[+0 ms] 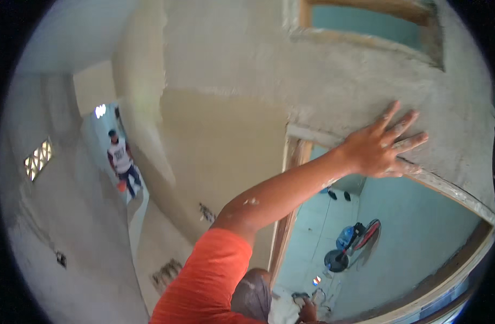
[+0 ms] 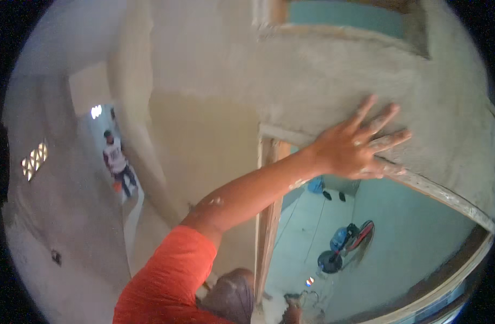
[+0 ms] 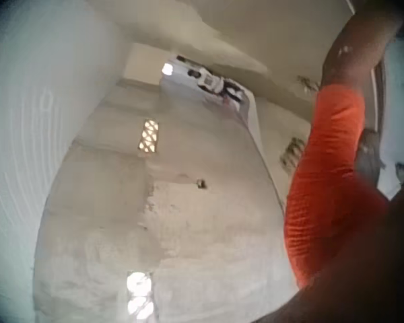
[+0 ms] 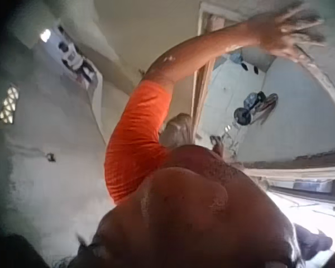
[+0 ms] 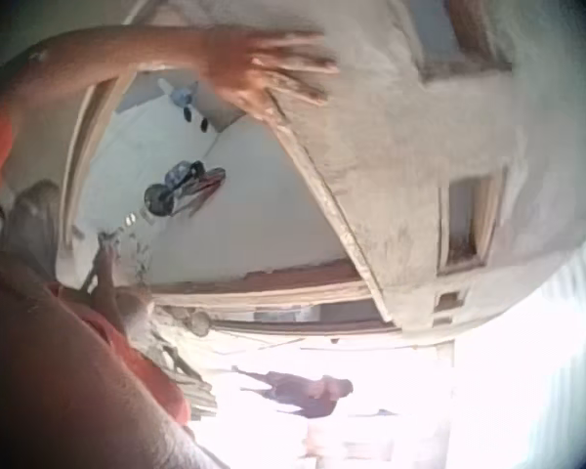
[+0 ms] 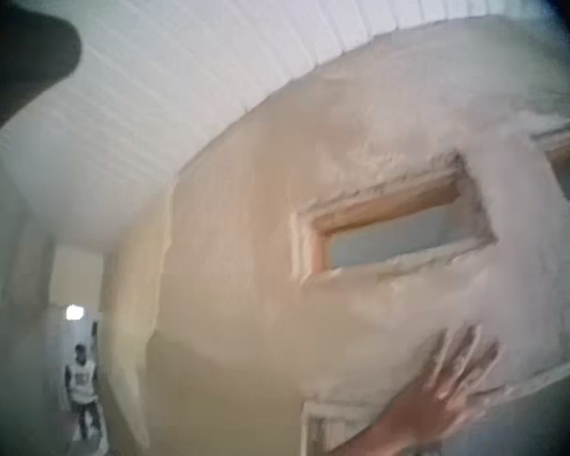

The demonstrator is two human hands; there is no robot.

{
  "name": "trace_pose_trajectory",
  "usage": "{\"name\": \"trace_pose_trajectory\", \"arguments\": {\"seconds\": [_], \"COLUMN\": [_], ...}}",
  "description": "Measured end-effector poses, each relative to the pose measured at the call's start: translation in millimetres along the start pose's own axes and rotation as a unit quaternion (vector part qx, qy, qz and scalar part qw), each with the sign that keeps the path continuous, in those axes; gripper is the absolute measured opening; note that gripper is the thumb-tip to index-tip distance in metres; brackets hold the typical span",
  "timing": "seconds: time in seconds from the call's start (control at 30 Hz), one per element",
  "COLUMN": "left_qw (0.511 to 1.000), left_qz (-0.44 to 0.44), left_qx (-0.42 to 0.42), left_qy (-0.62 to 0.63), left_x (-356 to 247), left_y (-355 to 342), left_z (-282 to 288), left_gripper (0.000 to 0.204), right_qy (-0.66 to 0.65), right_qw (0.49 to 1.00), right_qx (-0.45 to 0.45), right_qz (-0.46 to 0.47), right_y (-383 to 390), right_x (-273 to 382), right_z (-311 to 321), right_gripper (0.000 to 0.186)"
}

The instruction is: The person installs a door frame by holding wooden slats against the door opening and hammering them into place.

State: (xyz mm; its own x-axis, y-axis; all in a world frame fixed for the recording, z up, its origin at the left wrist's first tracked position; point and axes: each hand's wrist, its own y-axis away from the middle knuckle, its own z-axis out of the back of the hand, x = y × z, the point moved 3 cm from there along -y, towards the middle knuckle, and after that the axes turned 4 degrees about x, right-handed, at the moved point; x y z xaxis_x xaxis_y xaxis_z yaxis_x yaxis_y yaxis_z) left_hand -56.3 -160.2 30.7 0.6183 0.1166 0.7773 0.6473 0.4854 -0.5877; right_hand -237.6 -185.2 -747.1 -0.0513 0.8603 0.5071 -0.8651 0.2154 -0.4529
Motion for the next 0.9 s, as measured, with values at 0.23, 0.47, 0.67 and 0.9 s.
{"name": "trace_pose_trajectory", "arguments": {"seconds": [0.23,0.47,0.67,0.9], "left_qw": [0.985,0.976,0.986,0.999], "left_qz": [-0.005,-0.005,-0.003,-0.002], "left_qx": [0.031,0.06,0.04,-0.024], "left_qy": [-0.172,-0.209,-0.164,-0.023], "left_x": [-4.7,-3.7,-4.1,-4.0], "left_y": [0.5,0.0,2.3,2.4], "left_z": [13.9,29.7,16.1,14.4], "left_gripper": [0.044,0.045,0.044,0.044], "right_qy": [-0.417,-0.478,-0.506,-0.638], "right_qw": [0.765,0.585,0.604,0.53], "right_qx": [0.138,0.016,0.035,-0.031], "right_qz": [-0.471,-0.655,-0.615,-0.558], "right_y": [-9.4,-17.5,10.2,-0.1], "right_x": [60.9,86.1,41.3,67.2], "right_z": [55.2,65.6,37.8,51.2], "right_gripper": [0.036,0.034,0.043,0.024]}}
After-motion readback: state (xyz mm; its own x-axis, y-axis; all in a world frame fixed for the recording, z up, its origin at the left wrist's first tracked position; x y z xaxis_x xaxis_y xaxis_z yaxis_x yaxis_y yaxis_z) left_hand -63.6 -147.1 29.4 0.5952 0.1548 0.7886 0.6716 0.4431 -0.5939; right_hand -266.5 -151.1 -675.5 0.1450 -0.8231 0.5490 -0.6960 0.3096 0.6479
